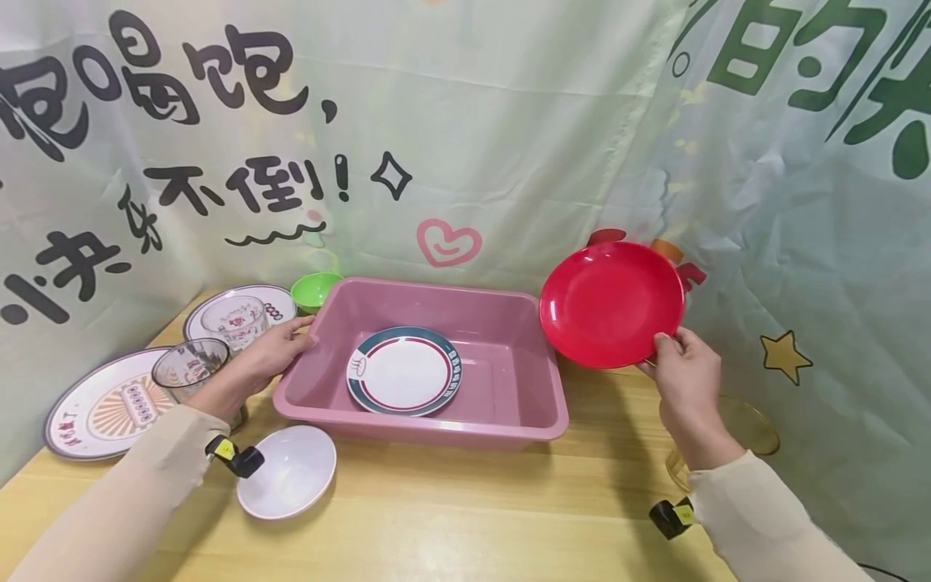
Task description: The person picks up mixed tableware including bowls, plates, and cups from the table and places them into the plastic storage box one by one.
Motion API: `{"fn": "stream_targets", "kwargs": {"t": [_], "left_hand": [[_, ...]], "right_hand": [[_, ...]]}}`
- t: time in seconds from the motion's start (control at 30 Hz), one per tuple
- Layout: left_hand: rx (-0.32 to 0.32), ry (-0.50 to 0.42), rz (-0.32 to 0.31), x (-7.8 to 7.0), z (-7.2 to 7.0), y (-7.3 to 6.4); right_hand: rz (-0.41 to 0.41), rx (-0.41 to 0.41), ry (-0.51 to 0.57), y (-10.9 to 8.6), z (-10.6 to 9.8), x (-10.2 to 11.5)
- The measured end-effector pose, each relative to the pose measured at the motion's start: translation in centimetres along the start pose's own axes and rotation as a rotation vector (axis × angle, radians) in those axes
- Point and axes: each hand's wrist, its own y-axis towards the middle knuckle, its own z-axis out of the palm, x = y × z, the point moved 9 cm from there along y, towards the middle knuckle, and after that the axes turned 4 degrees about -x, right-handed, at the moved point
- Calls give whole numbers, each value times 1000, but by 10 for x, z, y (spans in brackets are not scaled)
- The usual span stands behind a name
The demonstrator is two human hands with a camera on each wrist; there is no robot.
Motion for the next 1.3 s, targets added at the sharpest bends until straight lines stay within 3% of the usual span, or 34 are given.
{"fn": "stream_targets", "kwargs": {"t": [0.4, 0.7, 1.0, 1.3], "left_hand": [[-13, 148, 12, -8, 1, 2], [-47, 159, 37, -19, -4, 4], [-29, 143, 31, -30, -7, 3], [-53, 189, 48, -53, -11, 2]], "right_hand": [[35, 4, 22, 1, 14, -2], [42, 6, 27, 1, 26, 1], [49, 11, -2, 1, 44, 1], [37, 27, 59, 5, 64, 6]]}}
